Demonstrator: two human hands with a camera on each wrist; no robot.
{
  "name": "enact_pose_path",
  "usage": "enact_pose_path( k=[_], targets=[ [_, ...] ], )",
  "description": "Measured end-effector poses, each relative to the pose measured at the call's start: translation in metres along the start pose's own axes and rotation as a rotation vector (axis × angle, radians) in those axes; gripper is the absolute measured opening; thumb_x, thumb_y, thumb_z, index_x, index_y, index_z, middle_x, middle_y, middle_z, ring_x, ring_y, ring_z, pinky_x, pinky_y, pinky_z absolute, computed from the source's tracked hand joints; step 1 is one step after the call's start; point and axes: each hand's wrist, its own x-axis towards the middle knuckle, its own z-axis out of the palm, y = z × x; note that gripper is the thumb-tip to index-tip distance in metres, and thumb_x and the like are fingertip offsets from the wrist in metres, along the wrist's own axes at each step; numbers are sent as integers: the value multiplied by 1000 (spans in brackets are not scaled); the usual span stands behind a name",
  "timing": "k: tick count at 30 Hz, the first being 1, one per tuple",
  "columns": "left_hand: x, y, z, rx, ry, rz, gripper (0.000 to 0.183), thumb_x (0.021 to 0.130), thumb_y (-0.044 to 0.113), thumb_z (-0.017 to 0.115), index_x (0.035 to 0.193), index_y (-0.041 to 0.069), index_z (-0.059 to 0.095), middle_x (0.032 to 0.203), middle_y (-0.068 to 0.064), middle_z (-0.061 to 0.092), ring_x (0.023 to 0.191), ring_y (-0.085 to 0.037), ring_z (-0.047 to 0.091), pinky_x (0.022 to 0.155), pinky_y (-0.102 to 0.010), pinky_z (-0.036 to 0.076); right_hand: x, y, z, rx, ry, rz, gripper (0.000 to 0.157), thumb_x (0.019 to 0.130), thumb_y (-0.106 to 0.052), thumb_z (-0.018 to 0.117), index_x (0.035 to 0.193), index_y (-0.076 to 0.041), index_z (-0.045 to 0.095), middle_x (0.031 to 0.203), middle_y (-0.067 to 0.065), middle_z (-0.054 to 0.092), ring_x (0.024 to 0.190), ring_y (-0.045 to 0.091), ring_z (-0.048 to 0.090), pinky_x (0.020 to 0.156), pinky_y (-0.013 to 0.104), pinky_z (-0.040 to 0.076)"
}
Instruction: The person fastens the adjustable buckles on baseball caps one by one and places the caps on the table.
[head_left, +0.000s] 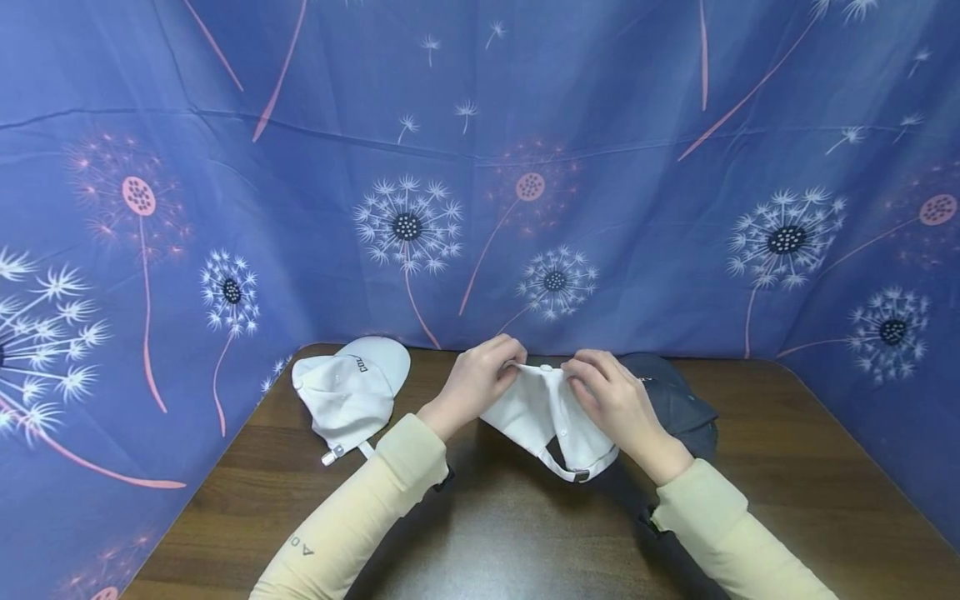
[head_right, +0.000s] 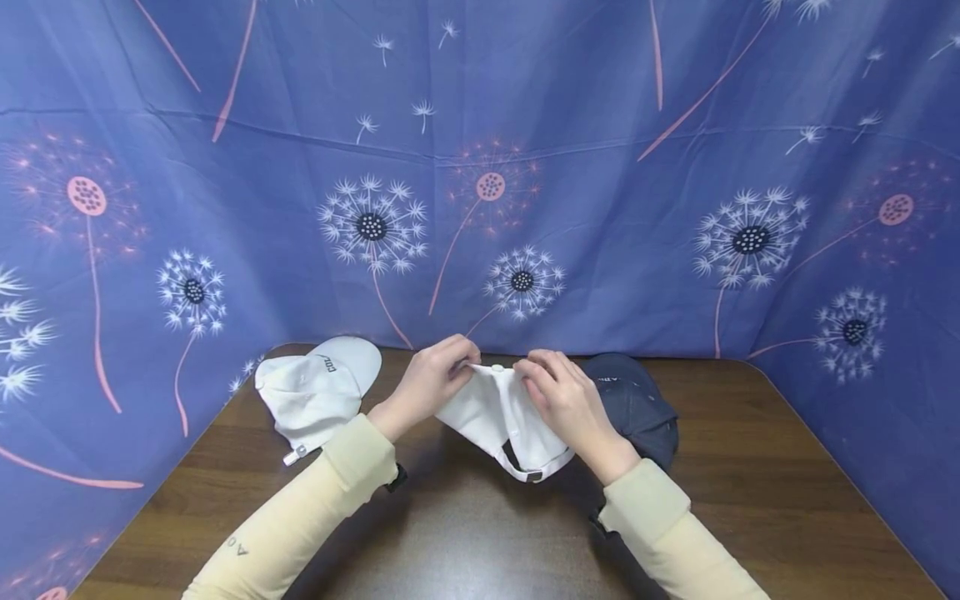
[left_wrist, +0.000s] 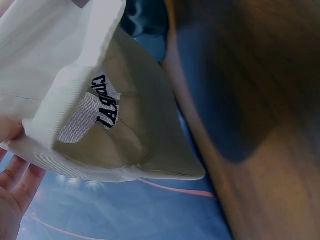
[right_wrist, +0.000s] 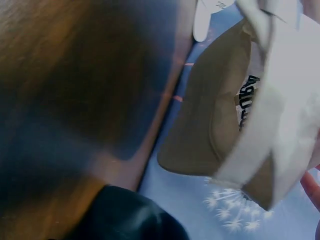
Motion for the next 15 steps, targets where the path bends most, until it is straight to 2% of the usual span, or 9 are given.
enact_pose_path(
  k=[5,10,15],
  targets=[
    [-8,-5,12,8,-46,-23,24,77,-3,67,84,17,56,85,8,58,68,-6,53,55,-24,44,-13,5,10,-25,-45,-13,12,88,-10,57,96,-9,66,100,10,62,88,25,63,73,36,52],
    [-15,-8,23,4,-78,-33,26,75,-3,68,83,18,55,85,9,57,69,-6,52,56,-24,44,-24,8,16,-41,-55,-56,23,98,-20,47,94,-10,66,99,10,62,82,24,63,68,36,52],
    [-19,-11,32,12,-108,-37,26,75,-2,68,80,19,54,83,10,57,69,-5,51,57,-23,44,-33,11,19,-29,-78,-85,25,101,-22,43,95,-10,65,98,8,63,81,24,63,70,38,53]
  ],
)
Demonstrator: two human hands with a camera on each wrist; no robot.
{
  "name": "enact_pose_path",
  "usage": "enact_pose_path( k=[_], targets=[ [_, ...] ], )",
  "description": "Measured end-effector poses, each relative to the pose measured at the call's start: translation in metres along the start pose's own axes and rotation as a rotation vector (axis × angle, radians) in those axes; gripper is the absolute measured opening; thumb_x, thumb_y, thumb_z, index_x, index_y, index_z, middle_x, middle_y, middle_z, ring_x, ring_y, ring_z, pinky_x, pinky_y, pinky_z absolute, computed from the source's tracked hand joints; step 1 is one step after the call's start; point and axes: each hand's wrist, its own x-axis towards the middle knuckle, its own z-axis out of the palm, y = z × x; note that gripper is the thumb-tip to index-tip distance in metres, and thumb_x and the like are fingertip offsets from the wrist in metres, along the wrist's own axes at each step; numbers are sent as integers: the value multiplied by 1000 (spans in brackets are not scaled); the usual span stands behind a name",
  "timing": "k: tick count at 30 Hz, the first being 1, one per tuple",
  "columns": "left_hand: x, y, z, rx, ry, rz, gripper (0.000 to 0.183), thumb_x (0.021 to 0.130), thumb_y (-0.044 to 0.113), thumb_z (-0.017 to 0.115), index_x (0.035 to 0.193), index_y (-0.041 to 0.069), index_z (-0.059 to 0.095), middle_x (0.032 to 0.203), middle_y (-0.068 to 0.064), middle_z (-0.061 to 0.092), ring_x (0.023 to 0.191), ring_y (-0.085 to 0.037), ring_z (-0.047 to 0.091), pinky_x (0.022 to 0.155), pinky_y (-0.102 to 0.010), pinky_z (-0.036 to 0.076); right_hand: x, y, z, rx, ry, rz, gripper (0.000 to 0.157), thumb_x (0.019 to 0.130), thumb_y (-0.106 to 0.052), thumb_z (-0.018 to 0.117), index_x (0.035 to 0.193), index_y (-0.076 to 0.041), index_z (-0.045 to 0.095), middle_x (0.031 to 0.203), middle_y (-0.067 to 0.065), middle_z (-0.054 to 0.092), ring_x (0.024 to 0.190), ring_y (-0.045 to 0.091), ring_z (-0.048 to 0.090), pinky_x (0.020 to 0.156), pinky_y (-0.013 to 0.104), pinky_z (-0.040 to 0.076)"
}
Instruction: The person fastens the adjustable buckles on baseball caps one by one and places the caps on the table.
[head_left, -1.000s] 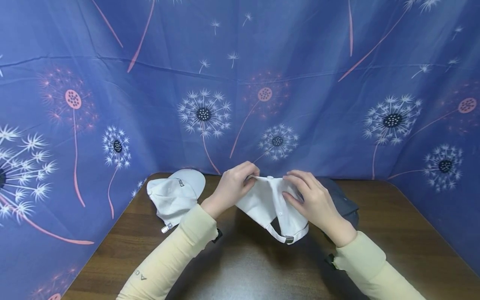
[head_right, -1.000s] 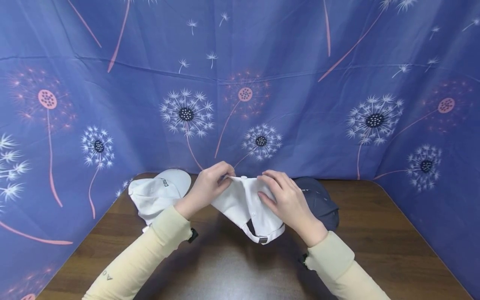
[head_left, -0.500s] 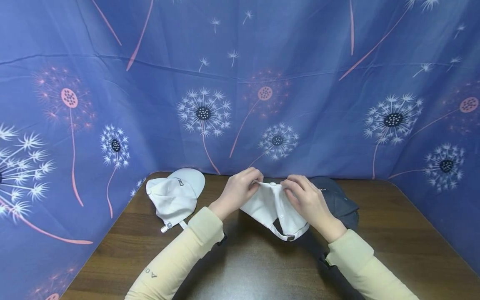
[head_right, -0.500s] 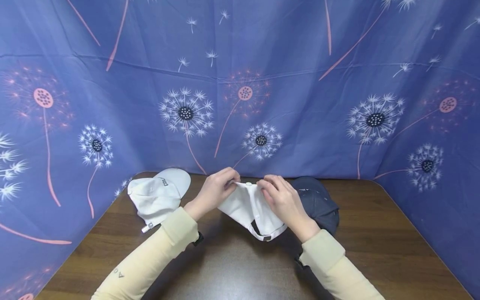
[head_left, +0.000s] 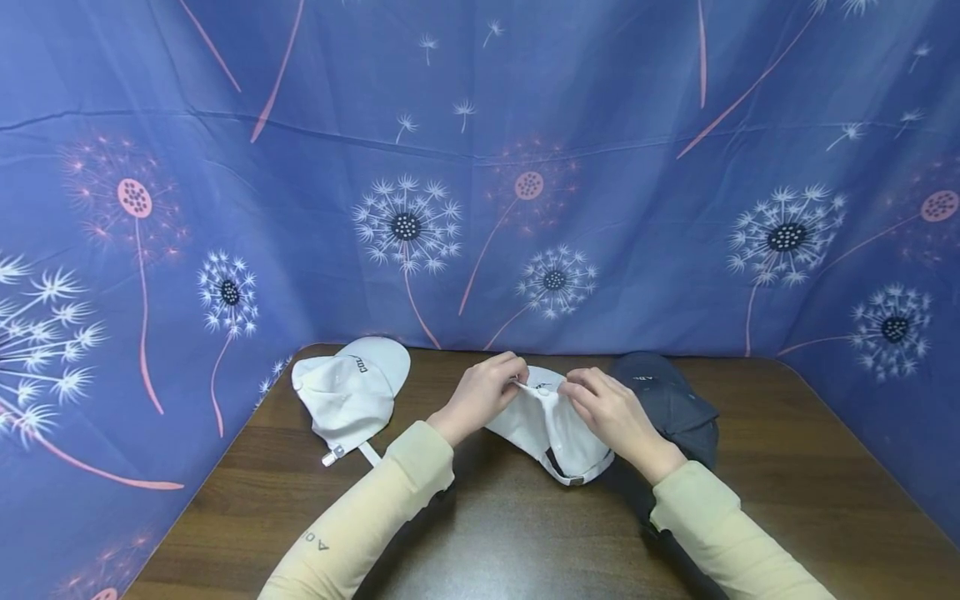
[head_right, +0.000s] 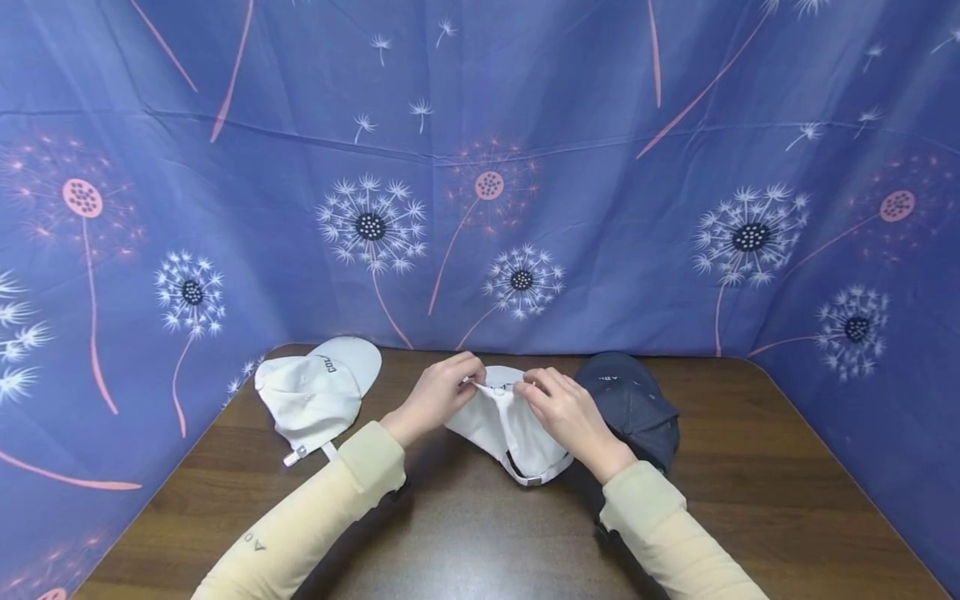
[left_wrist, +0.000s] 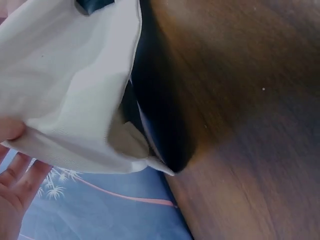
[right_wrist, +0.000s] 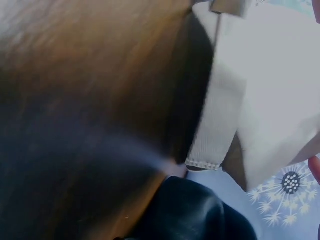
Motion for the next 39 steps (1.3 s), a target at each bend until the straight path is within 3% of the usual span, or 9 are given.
enact_pose_path(
  k=[6,16,22,28,32,39],
  targets=[
    [2,-3,6,1,-32,-4,25,74,-2,68,79,19,55,82,10,56,71,-5,53,59,-23,45,-6,6,2,19,-43,-7,26,101,-23,43,96,-11,65,97,5,63,83,22,62,71,36,52],
    [2,-3,15,-5,-165,-40,24,75,-2,67,80,19,57,88,10,57,77,-6,56,58,-21,44,-15,15,4,-2,-132,-28,33,103,-25,35,97,-12,65,96,3,62,85,20,61,74,34,52],
    [1,-2,21,21,-227,-47,24,76,0,67,80,21,57,89,11,56,78,-5,54,59,-20,42,-19,17,6,8,-152,-65,33,104,-22,34,93,-13,64,93,2,60,82,18,59,65,32,51],
    [0,-1,27,37,-241,-16,24,75,-2,64,79,21,58,89,10,56,80,-5,53,58,-21,43,-21,19,6,8,-202,-84,32,102,-17,34,91,-14,63,92,0,59,81,17,57,62,31,49],
    [-2,-1,30,42,-249,-18,23,75,-1,64,78,21,58,88,11,55,80,-4,52,59,-21,43,-22,19,4,2,-264,-81,24,95,-10,39,93,-16,63,94,0,57,84,17,55,65,30,49],
    [-6,-2,27,49,-267,-16,23,77,0,65,81,22,57,90,11,54,81,-4,51,60,-20,43,-22,17,1,14,-314,-69,22,89,-5,45,94,-16,63,95,-1,57,86,16,55,67,30,49]
  ],
)
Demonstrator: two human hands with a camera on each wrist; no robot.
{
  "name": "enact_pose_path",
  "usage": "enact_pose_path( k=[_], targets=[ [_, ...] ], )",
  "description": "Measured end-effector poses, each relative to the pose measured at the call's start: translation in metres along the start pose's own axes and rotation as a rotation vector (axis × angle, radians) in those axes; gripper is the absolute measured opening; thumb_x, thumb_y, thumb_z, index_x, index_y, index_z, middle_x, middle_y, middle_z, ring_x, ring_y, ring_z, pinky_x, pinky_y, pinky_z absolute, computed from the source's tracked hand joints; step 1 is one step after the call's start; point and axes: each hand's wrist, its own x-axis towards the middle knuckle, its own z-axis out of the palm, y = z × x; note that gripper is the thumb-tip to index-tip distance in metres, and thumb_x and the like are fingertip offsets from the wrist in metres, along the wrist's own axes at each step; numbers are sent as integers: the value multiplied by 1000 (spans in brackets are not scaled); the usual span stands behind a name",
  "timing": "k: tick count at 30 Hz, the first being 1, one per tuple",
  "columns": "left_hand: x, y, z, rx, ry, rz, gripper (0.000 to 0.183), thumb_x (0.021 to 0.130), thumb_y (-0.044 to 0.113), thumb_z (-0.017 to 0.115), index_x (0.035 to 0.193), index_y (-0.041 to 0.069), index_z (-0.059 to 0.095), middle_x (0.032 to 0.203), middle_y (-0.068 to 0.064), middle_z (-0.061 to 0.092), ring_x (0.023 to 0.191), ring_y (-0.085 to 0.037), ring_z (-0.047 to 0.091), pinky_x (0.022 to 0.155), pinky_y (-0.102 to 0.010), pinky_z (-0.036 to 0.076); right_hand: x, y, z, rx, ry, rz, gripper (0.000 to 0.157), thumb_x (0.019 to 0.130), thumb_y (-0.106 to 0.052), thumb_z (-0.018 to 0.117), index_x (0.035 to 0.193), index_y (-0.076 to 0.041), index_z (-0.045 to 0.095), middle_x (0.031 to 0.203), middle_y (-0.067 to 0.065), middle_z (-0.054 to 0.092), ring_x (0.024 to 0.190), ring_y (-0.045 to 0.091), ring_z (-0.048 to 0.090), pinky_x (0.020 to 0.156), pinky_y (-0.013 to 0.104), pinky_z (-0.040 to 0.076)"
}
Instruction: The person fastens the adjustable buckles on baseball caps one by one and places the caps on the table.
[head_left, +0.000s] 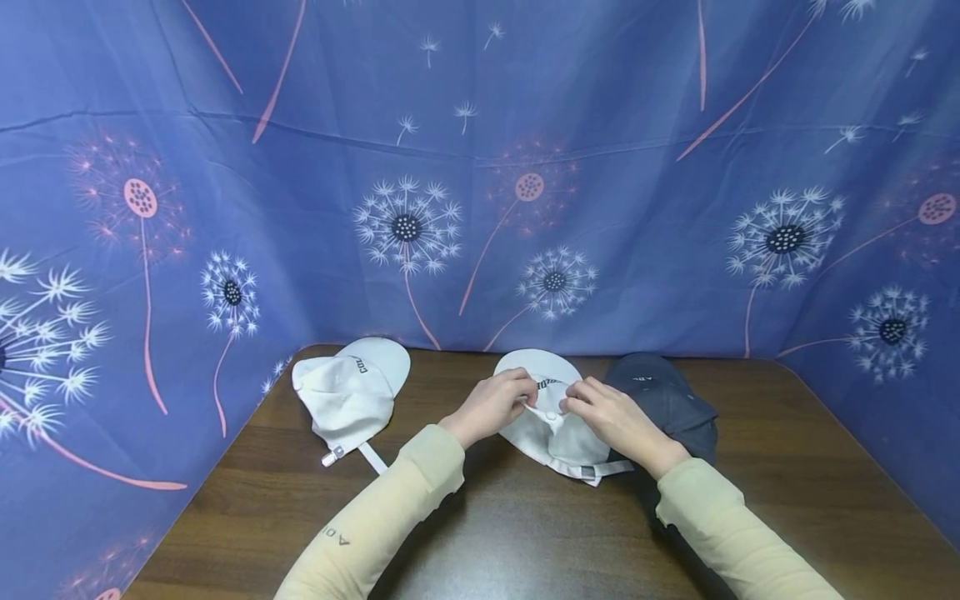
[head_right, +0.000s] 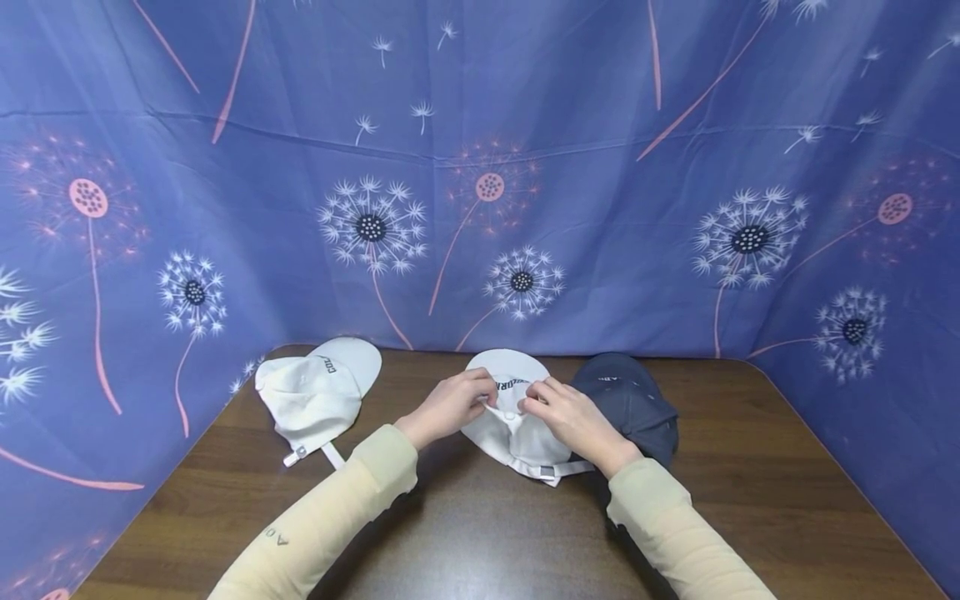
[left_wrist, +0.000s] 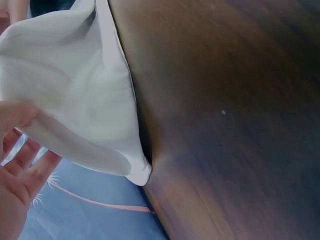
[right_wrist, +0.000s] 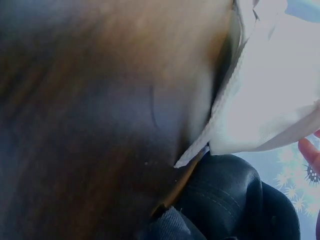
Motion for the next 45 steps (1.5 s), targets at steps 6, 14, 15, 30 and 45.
enact_pose_path(
  k=[6,14,15,30,45],
  targets=[
    [-5,0,-8,-25,-34,-3,21,82,3,65,90,22,61,96,11,57,88,-5,55,71,-22,47,-1,0,0,13,29,20,21,89,-6,43,93,-14,62,97,0,58,89,16,56,69,31,49],
    [-11,-2,-25,-93,-79,10,17,85,9,66,100,18,65,104,6,61,99,-10,57,86,-27,47,0,2,-1,31,96,18,31,102,-18,34,92,-13,63,96,0,60,87,17,58,71,32,50],
    [-13,-3,-28,-95,-82,7,18,85,10,67,101,18,65,106,6,61,101,-10,57,87,-27,47,0,2,-1,36,98,18,29,102,-19,36,93,-12,63,96,1,60,88,18,58,72,33,50],
    [-47,-15,-83,-31,-1,-39,29,83,13,70,112,18,64,112,2,61,106,-17,57,89,-37,48,24,-18,-41,127,-25,49,34,78,-5,61,110,-15,61,111,1,59,102,20,55,85,41,45],
    [-104,-43,-123,80,145,-12,41,68,-14,62,99,12,66,103,-3,63,97,-21,59,81,-40,48,65,-69,-45,130,-6,6,36,79,-11,68,114,-15,61,113,1,60,107,20,56,91,39,45]
  ],
)
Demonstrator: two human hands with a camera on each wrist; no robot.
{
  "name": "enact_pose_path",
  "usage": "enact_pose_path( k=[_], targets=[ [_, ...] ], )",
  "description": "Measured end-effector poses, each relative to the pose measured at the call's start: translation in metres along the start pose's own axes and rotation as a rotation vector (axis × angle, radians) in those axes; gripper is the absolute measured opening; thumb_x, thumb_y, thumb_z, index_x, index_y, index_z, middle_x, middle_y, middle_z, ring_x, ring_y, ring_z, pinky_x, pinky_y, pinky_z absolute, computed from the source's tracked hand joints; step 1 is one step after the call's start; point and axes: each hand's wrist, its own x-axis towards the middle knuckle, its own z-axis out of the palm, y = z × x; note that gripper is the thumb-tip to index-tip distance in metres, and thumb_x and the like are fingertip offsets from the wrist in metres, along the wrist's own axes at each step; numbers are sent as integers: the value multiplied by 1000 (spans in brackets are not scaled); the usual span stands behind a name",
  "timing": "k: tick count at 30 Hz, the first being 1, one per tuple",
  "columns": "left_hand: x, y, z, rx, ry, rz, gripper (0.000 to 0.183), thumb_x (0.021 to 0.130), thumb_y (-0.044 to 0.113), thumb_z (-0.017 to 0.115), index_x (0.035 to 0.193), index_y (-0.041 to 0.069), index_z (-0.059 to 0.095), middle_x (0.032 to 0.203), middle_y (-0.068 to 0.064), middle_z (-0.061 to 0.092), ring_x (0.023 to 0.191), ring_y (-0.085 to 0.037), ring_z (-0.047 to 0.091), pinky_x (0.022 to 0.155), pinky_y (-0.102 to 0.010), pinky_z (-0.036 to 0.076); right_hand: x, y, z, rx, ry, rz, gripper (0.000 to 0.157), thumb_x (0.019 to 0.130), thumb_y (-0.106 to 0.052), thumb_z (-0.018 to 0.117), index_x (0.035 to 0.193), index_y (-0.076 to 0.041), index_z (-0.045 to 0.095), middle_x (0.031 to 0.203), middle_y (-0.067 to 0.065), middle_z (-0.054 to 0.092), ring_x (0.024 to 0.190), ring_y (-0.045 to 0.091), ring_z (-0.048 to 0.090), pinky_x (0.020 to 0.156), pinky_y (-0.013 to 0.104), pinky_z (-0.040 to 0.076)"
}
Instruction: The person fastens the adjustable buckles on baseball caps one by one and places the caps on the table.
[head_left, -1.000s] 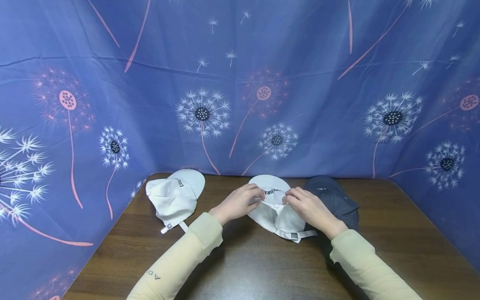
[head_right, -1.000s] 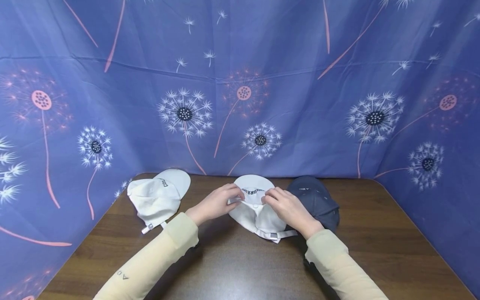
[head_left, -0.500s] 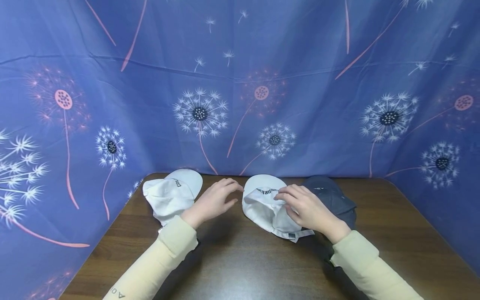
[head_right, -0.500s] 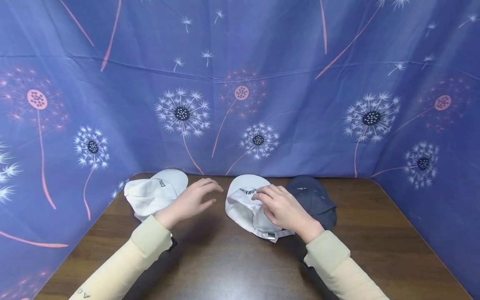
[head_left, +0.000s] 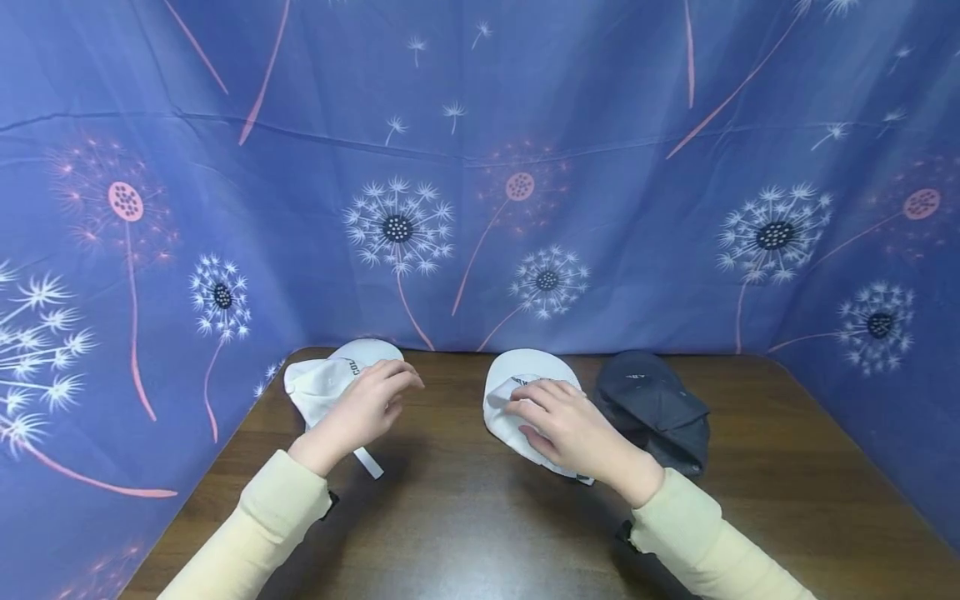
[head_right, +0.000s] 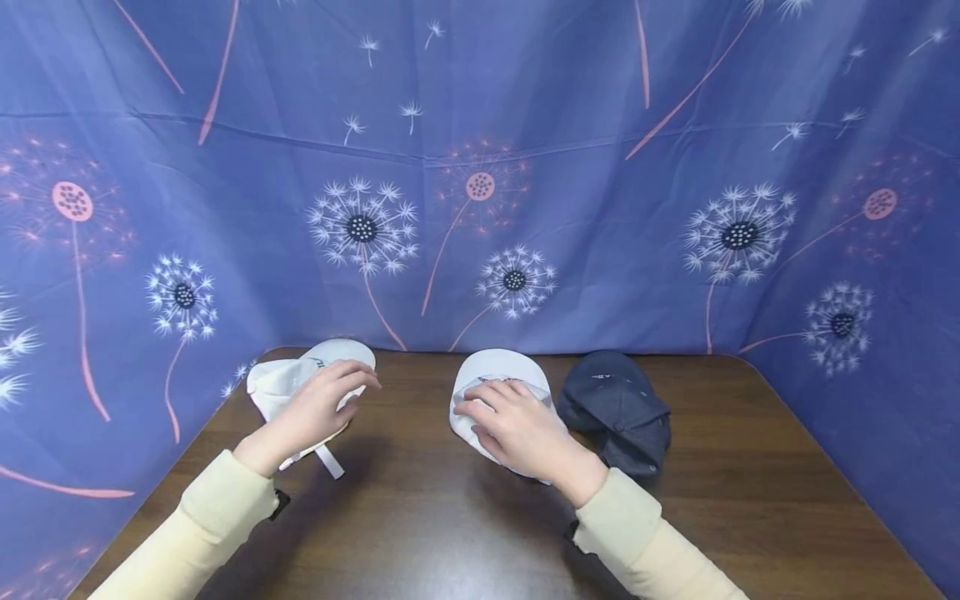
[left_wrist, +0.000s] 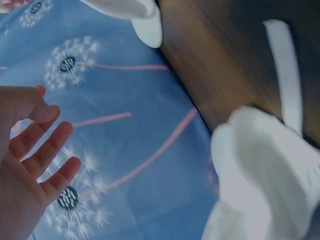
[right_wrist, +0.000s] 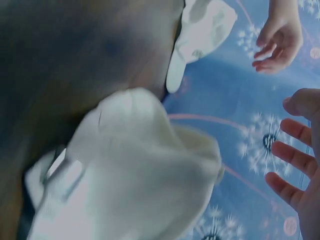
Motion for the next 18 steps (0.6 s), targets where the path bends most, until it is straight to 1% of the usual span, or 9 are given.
enact_pose_path(
  k=[4,7,10,13,16,18],
  targets=[
    [-14,-11,-7,36,15,-39,41,69,-15,56,98,11,66,105,-3,62,98,-23,58,80,-43,46,7,-11,10,13,4,-15,38,77,-12,70,114,-17,60,116,1,60,107,20,56,89,39,46],
    [-25,-21,-11,57,20,-70,43,69,-17,51,98,11,66,107,-4,62,99,-24,58,83,-44,45,11,-18,18,21,8,-24,40,76,-12,70,114,-18,60,116,1,59,108,19,55,87,37,46],
    [-36,-30,-16,72,39,-110,46,66,-19,49,98,11,66,108,-6,62,104,-27,57,87,-48,44,15,-23,25,31,10,-28,43,76,-12,69,117,-18,59,117,0,59,108,19,56,89,36,46],
    [-50,-40,-20,79,74,-151,50,62,-21,47,97,10,66,111,-9,60,107,-32,55,89,-51,41,20,-27,30,30,8,-25,45,76,-14,69,119,-18,58,119,1,58,109,19,55,89,36,46],
    [-62,-52,-23,105,101,-181,53,59,-22,45,96,10,65,113,-10,59,108,-35,53,88,-52,39,26,-31,34,29,18,-25,46,75,-14,71,119,-17,58,119,2,58,109,20,56,88,36,46],
    [-69,-59,-26,119,107,-201,56,58,-23,43,96,11,65,115,-10,58,108,-35,51,85,-53,38,30,-34,37,30,23,-29,46,75,-15,71,119,-17,59,119,2,58,109,19,56,88,35,46]
  ],
)
